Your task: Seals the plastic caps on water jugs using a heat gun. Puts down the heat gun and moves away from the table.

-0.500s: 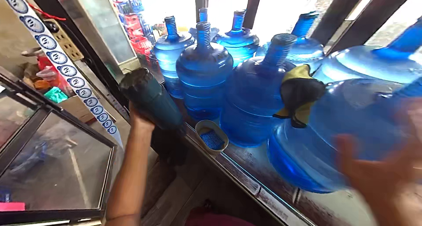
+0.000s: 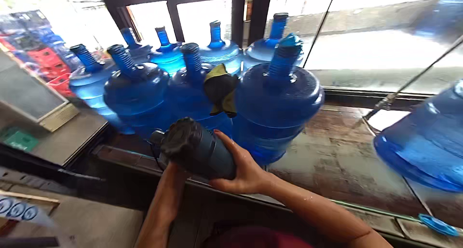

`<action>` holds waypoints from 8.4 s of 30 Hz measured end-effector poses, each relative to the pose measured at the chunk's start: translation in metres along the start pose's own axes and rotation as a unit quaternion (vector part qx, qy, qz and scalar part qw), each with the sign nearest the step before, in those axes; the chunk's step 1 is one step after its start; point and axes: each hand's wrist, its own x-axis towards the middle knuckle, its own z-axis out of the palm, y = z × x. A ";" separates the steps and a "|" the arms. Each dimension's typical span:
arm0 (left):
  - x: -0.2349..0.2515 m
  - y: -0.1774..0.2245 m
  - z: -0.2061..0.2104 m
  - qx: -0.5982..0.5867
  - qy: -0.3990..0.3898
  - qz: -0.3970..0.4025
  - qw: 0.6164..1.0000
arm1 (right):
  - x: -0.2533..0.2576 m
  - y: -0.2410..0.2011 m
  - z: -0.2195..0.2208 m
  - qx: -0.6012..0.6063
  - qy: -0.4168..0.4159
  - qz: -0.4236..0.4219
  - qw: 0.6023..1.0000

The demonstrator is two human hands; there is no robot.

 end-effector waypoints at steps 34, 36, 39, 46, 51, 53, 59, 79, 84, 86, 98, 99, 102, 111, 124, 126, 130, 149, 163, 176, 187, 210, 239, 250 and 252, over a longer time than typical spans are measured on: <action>0.073 0.003 0.066 -0.250 -0.231 0.099 0.935 | 0.016 0.001 -0.014 0.269 -0.002 0.205 0.941; 0.071 0.001 0.072 -0.248 -0.231 0.114 0.934 | 0.019 0.002 -0.011 0.334 -0.011 0.221 0.916; 0.067 -0.004 0.078 -0.240 -0.211 0.100 0.942 | 0.018 0.003 -0.008 0.392 -0.005 0.247 0.886; 0.064 -0.008 0.084 -0.235 -0.164 0.039 0.957 | 0.010 0.014 -0.006 0.458 0.003 0.250 0.853; 0.066 -0.003 0.080 -0.236 -0.181 0.102 0.949 | 0.021 0.009 -0.009 0.426 -0.017 0.233 0.874; 0.070 0.005 0.072 -0.224 -0.197 0.135 0.945 | 0.027 0.004 -0.018 0.307 -0.026 0.189 0.932; 0.081 0.062 0.020 -0.091 -0.161 0.239 0.953 | 0.032 0.005 -0.112 -0.230 0.181 0.034 0.956; 0.122 0.169 0.027 0.387 -0.114 0.411 0.818 | 0.097 0.079 -0.230 -0.143 0.056 0.171 0.973; 0.124 0.171 0.038 0.438 -0.096 0.403 0.798 | 0.097 0.078 -0.230 -0.179 0.048 0.198 0.962; 0.124 0.172 0.041 0.451 -0.097 0.410 0.787 | 0.097 0.077 -0.230 -0.188 0.046 0.204 0.960; 0.112 0.151 0.063 0.497 -0.060 0.478 0.721 | 0.094 0.068 -0.230 -0.270 0.010 0.235 0.934; 0.111 0.147 0.066 0.498 -0.059 0.485 0.716 | 0.091 0.067 -0.229 -0.278 0.008 0.234 0.932; 0.108 0.138 0.074 0.507 -0.052 0.490 0.707 | 0.082 0.067 -0.228 -0.299 0.018 0.219 0.929; 0.105 0.107 0.088 0.498 -0.035 0.505 0.704 | 0.056 0.070 -0.219 -0.222 0.180 0.133 0.949; 0.101 0.074 0.069 0.395 -0.052 0.484 0.779 | 0.049 0.076 -0.218 -0.168 0.243 0.144 0.944; 0.106 0.080 0.065 0.361 -0.049 0.480 0.798 | 0.049 0.077 -0.219 -0.168 0.240 0.146 0.945; 0.116 0.083 0.063 0.293 -0.049 0.441 0.847 | 0.049 0.079 -0.219 -0.168 0.239 0.153 0.944; 0.121 0.050 0.062 0.269 -0.071 0.430 0.859 | 0.048 0.076 -0.220 -0.164 0.265 0.172 0.935; 0.063 0.060 0.124 0.364 0.012 0.556 0.747 | 0.049 0.077 -0.217 -0.153 0.279 0.172 0.932; 0.032 0.060 0.162 0.479 0.045 0.539 0.691 | 0.048 0.069 -0.217 -0.127 0.276 0.170 0.937; 0.016 0.057 0.156 0.507 0.048 0.498 0.702 | 0.047 0.070 -0.213 -0.125 0.293 0.151 0.936; 0.129 0.063 0.064 0.265 -0.088 0.327 0.903 | 0.046 0.070 -0.213 -0.267 0.272 0.185 0.906; 0.227 0.126 0.032 0.175 -0.236 0.278 0.915 | 0.080 0.049 -0.199 -0.135 0.224 0.224 0.939; 0.224 0.141 0.038 0.204 -0.247 0.246 0.915 | 0.068 0.057 -0.195 -0.091 0.333 0.162 0.925; 0.220 0.128 0.023 0.193 -0.242 0.251 0.917 | 0.068 0.059 -0.195 -0.073 0.347 0.145 0.924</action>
